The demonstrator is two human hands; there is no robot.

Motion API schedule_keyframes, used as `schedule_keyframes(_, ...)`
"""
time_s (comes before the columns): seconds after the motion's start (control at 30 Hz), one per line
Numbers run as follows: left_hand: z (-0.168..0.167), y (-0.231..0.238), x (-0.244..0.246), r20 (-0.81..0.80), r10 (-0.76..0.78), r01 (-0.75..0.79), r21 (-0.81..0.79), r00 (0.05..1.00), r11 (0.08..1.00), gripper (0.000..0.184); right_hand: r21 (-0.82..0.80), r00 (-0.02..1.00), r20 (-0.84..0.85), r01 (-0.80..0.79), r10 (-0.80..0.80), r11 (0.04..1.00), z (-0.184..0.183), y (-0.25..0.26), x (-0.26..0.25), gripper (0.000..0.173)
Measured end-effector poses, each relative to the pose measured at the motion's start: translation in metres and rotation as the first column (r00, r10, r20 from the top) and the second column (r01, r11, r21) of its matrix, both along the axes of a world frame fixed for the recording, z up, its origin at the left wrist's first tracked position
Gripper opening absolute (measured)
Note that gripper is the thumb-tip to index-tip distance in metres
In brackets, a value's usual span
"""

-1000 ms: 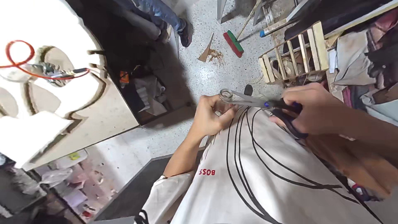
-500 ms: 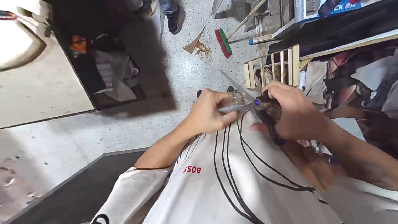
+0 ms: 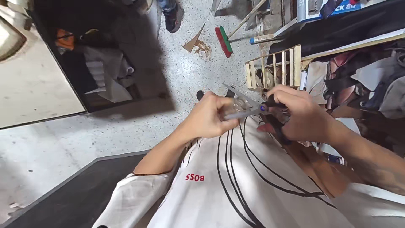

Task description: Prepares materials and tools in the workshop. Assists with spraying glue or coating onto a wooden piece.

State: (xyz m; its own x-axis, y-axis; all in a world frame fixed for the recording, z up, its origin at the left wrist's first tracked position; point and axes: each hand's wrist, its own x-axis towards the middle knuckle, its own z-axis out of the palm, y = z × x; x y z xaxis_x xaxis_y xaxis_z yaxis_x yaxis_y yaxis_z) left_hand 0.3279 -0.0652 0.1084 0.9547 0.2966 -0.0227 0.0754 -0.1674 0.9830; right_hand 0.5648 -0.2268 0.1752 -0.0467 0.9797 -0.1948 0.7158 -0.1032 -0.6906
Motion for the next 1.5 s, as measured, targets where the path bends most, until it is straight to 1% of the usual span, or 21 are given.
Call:
schedule_keyframes(0.1, 0.007, -0.004, 0.007, -0.051, -0.083, 0.085, 0.052, 0.995, 0.995, 0.022, -0.086, 0.986, 0.153, -0.05, 0.063, 0.995, 0.009, 0.013, -0.009, 0.088)
schedule_keyframes(0.2, 0.01, 0.0, 0.011, -0.126, -0.131, 0.143, 0.091, 0.983, 0.986, 0.021, -0.088, 0.975, 0.212, -0.048, 0.066, 0.995, 0.011, 0.015, -0.011, 0.094)
schedule_keyframes(0.27, 0.008, 0.002, 0.013, -0.146, -0.135, 0.149, 0.093, 0.98, 0.984, 0.021, -0.086, 0.978, 0.199, -0.04, 0.056, 0.996, 0.011, 0.012, -0.007, 0.086)
schedule_keyframes(0.37, 0.004, 0.011, 0.01, -0.07, -0.055, 0.058, 0.042, 0.996, 0.997, 0.02, 0.014, 0.996, 0.09, 0.022, -0.024, 1.0, 0.002, -0.004, 0.003, 0.04)
schedule_keyframes(0.4, 0.003, 0.015, 0.009, -0.053, -0.038, 0.039, 0.024, 0.998, 0.999, 0.019, 0.035, 0.996, 0.08, 0.034, -0.036, 0.999, -0.001, -0.008, 0.005, 0.029)
schedule_keyframes(0.43, 0.001, 0.016, 0.007, -0.041, -0.028, 0.028, -0.003, 0.999, 1.0, 0.02, 0.029, 0.996, 0.087, 0.034, -0.036, 0.999, -0.002, -0.01, 0.008, 0.027)
schedule_keyframes(0.53, -0.004, 0.015, 0.009, -0.02, -0.026, 0.025, -0.05, 0.999, 0.998, 0.022, -0.031, 0.993, 0.109, 0.051, -0.047, 0.998, 0.005, -0.002, 0.011, 0.032)
schedule_keyframes(0.6, -0.002, 0.01, 0.012, -0.028, -0.069, 0.068, -0.035, 0.997, 0.997, 0.024, -0.119, 0.991, 0.133, 0.035, -0.019, 0.992, 0.013, 0.009, 0.0, 0.058)
schedule_keyframes(0.63, -0.001, 0.008, 0.011, -0.007, -0.061, 0.061, -0.047, 0.998, 0.997, 0.023, -0.123, 0.991, 0.136, 0.037, -0.021, 0.992, 0.015, 0.011, -0.001, 0.061)
schedule_keyframes(0.7, -0.002, 0.014, 0.008, 0.052, 0.006, -0.002, -0.075, 0.999, 0.997, 0.02, -0.054, 0.992, 0.107, 0.074, -0.068, 0.996, 0.014, 0.006, 0.005, 0.035)
schedule_keyframes(0.77, -0.007, 0.02, 0.006, 0.074, 0.044, -0.036, -0.107, 0.996, 0.994, 0.02, -0.01, 0.993, 0.085, 0.078, -0.076, 0.997, 0.011, -0.003, 0.013, 0.023)
schedule_keyframes(0.87, -0.012, 0.017, 0.01, 0.082, 0.037, -0.026, -0.137, 0.996, 0.99, 0.022, -0.057, 0.99, 0.122, 0.073, -0.066, 0.996, 0.009, 0.0, 0.018, 0.03)
schedule_keyframes(0.93, -0.005, 0.01, 0.017, 0.073, -0.012, 0.018, -0.082, 0.997, 0.996, 0.021, -0.105, 0.991, 0.13, 0.054, -0.04, 0.993, 0.009, 0.008, 0.009, 0.058)
schedule_keyframes(0.97, -0.002, 0.007, 0.017, 0.086, -0.007, 0.015, -0.092, 0.996, 0.996, 0.02, -0.11, 0.991, 0.129, 0.058, -0.044, 0.992, 0.009, 0.01, 0.004, 0.064)
schedule_keyframes(1.07, -0.001, 0.016, 0.011, 0.142, 0.085, -0.056, -0.194, 0.986, 0.979, 0.014, 0.004, 0.993, 0.078, 0.09, -0.09, 0.996, 0.002, -0.002, 0.012, 0.029)
schedule_keyframes(1.1, -0.003, 0.02, 0.008, 0.141, 0.108, -0.075, -0.222, 0.984, 0.972, 0.014, 0.01, 0.994, 0.076, 0.082, -0.082, 0.997, -0.001, -0.006, 0.017, 0.024)
schedule_keyframes(1.17, -0.007, 0.018, 0.005, 0.123, 0.116, -0.084, -0.242, 0.986, 0.967, 0.016, -0.023, 0.995, 0.079, 0.066, -0.064, 0.998, -0.001, -0.007, 0.02, 0.033)
schedule_keyframes(1.27, -0.004, 0.007, 0.013, 0.113, 0.044, -0.028, -0.148, 0.993, 0.989, 0.017, -0.111, 0.992, 0.118, 0.051, -0.038, 0.993, 0.008, 0.008, 0.008, 0.062)
schedule_keyframes(1.3, -0.003, 0.004, 0.011, 0.109, 0.049, -0.033, -0.142, 0.993, 0.989, 0.016, -0.142, 0.992, 0.12, 0.051, -0.034, 0.989, 0.012, 0.011, 0.004, 0.064)
schedule_keyframes(1.4, -0.005, 0.012, 0.003, 0.099, 0.084, -0.069, -0.15, 0.991, 0.986, 0.017, -0.089, 0.993, 0.109, 0.044, -0.034, 0.995, 0.014, 0.001, 0.015, 0.041)
schedule_keyframes(1.5, -0.013, 0.008, -0.001, 0.069, 0.08, -0.069, -0.142, 0.994, 0.987, 0.02, -0.107, 0.991, 0.133, 0.033, -0.019, 0.994, 0.013, -0.002, 0.018, 0.042)
